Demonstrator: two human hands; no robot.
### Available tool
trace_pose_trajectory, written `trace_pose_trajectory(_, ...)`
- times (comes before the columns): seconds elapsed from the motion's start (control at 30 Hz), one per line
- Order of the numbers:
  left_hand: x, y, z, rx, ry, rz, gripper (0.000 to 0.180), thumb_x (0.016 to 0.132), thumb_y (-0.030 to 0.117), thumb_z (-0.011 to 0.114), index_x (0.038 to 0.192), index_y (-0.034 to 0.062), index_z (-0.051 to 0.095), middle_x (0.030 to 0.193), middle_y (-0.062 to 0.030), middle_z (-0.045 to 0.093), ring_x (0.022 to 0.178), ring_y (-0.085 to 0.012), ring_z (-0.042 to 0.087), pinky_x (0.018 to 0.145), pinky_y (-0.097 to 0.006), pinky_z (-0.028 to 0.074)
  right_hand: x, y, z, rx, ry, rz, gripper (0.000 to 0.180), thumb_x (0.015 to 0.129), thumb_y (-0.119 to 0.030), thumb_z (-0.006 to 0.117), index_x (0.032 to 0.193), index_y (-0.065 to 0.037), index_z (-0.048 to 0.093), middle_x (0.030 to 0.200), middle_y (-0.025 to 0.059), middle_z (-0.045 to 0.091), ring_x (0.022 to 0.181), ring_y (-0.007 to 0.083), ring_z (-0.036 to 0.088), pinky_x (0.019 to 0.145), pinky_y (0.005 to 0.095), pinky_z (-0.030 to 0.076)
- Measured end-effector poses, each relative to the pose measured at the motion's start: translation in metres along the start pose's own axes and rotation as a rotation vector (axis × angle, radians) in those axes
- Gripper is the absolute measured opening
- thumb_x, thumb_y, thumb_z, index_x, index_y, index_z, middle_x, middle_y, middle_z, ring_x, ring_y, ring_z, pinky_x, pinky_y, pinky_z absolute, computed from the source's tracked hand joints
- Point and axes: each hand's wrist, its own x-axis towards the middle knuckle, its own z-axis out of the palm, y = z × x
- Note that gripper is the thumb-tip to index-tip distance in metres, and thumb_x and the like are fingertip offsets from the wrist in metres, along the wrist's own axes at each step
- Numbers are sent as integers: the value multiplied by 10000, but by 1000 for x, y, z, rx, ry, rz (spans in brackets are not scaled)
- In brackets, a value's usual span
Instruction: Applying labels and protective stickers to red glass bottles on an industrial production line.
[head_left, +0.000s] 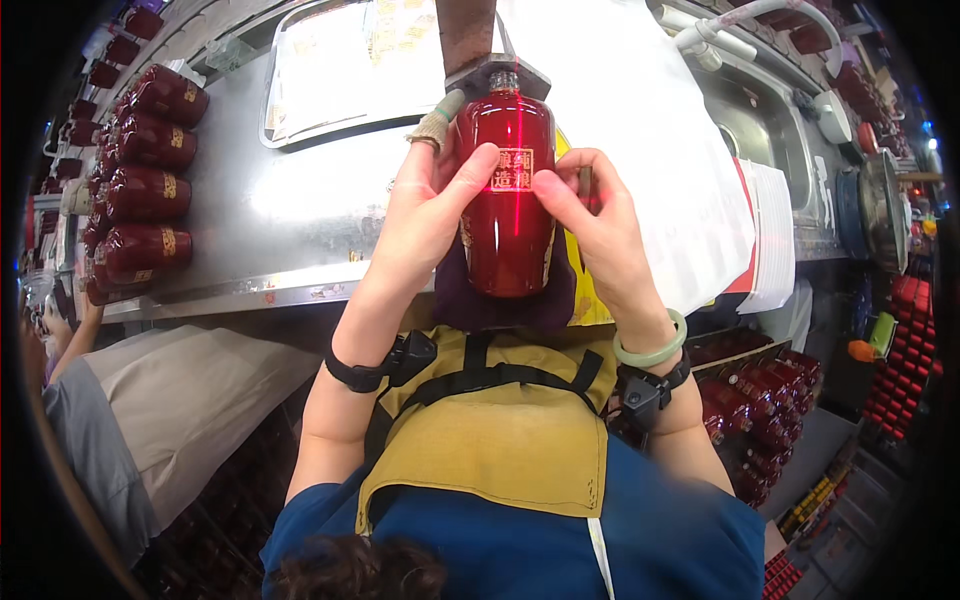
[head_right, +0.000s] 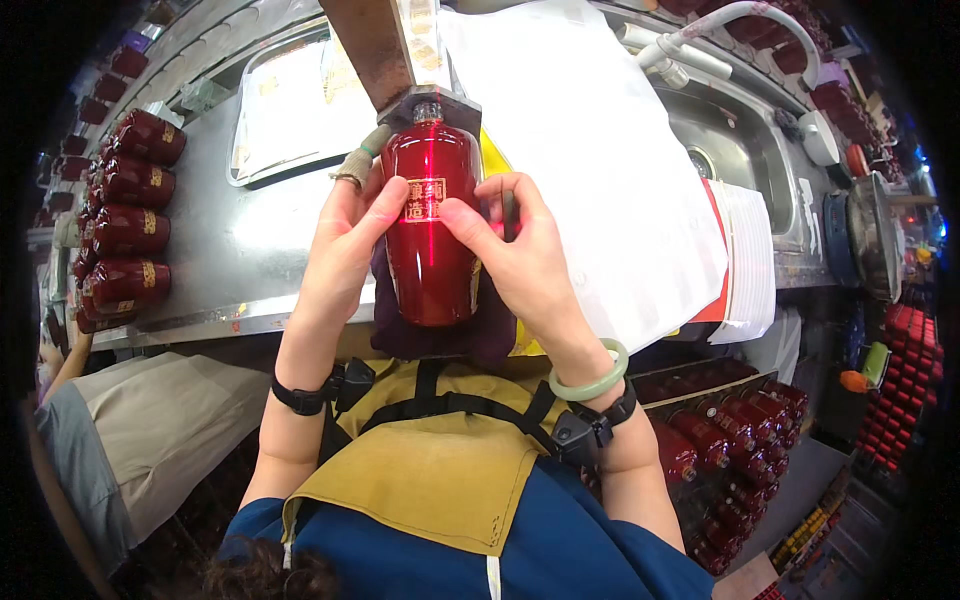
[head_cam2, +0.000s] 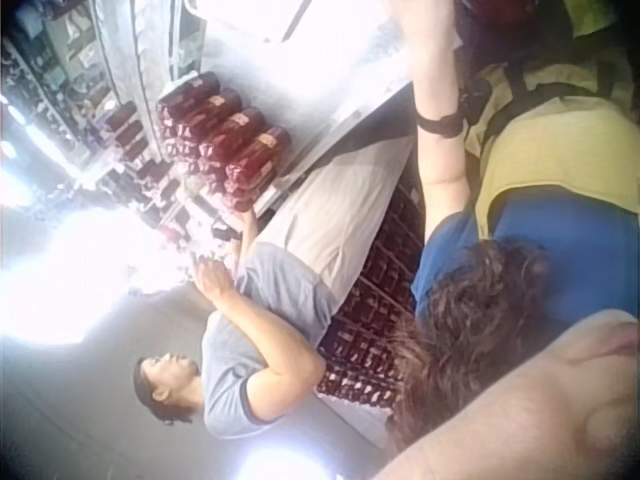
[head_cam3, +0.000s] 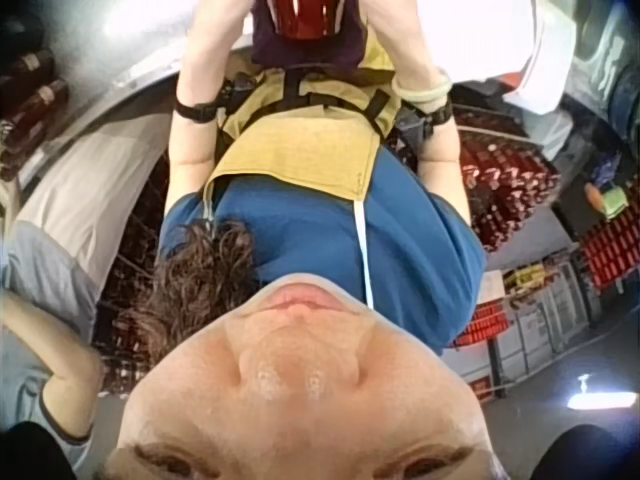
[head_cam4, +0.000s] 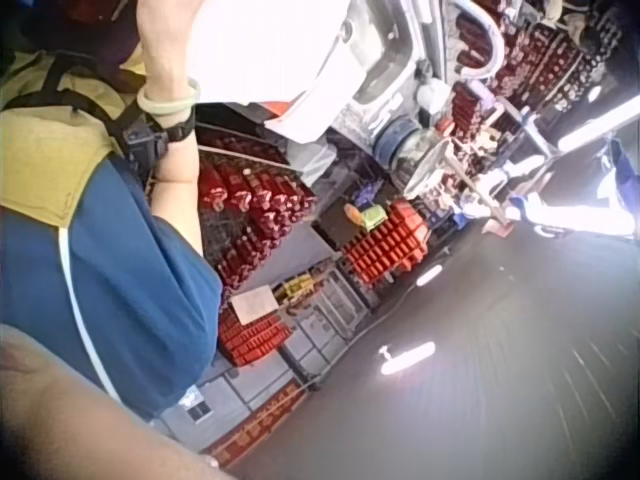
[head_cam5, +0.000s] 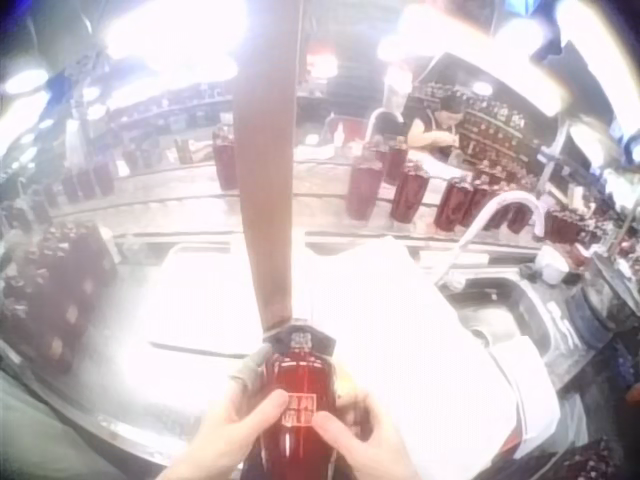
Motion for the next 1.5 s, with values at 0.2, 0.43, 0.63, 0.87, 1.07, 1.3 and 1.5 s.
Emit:
trace_pose_trajectory(0.2,0,-4,5,-1,32,-12,692,1016,120,663,1571,-59,289,1490,-183,500,1344,-216,528,1126,-353,441,3,13,3,67,12,11,352,906,-223,836,1064,-65,563,842,-76,442,756,20,422,650,179,389)
trace_pose_trajectory(0.43,-2,-1,9,-7,53,-13,668,1022,129,654,1563,-59,309,1471,-179,520,1326,-215,542,1117,-359,451,1,7,4,94,2,27,327,918,-201,823,1069,-73,563,844,-78,442,754,14,421,653,176,391)
trace_pose_trajectory(0.63,-2,-3,7,10,49,-4,665,1022,131,653,1563,-54,315,1475,-178,516,1330,-217,539,1118,-361,449,4,6,2,85,-9,39,314,918,-207,823,1046,-69,572,841,-78,445,748,13,417,646,181,386)
trace_pose_trajectory(0.87,-3,-2,10,32,67,-12,668,1024,135,649,1565,-59,309,1496,-180,494,1346,-224,528,1129,-360,438,4,10,1,96,-5,24,321,912,-219,827,1030,-62,573,849,-73,472,764,21,424,666,187,390)
trace_pose_trajectory(1.07,-8,0,10,123,52,47,757,974,108,705,1577,-48,275,1481,-177,503,1322,-227,550,1101,-362,468,9,-12,-14,28,-24,-77,230,1027,-89,608,1248,-25,616,937,-8,570,865,91,536,778,250,466)
trace_pose_trajectory(1.3,-15,-6,19,151,65,116,818,919,54,729,1567,-58,242,1414,-173,529,1225,-200,602,1049,-353,517,25,-58,-13,-694,-247,-662,450,889,88,574,1297,-70,677,987,136,685,909,303,614,856,378,513)
trace_pose_trajectory(1.5,-28,-6,-4,63,129,32,885,1008,262,686,1619,-41,122,1651,-250,267,1535,-318,280,1234,-448,287,41,-59,-20,-973,-234,-1321,295,824,-49,687,1106,-104,749,875,33,731,909,230,674,846,360,555)
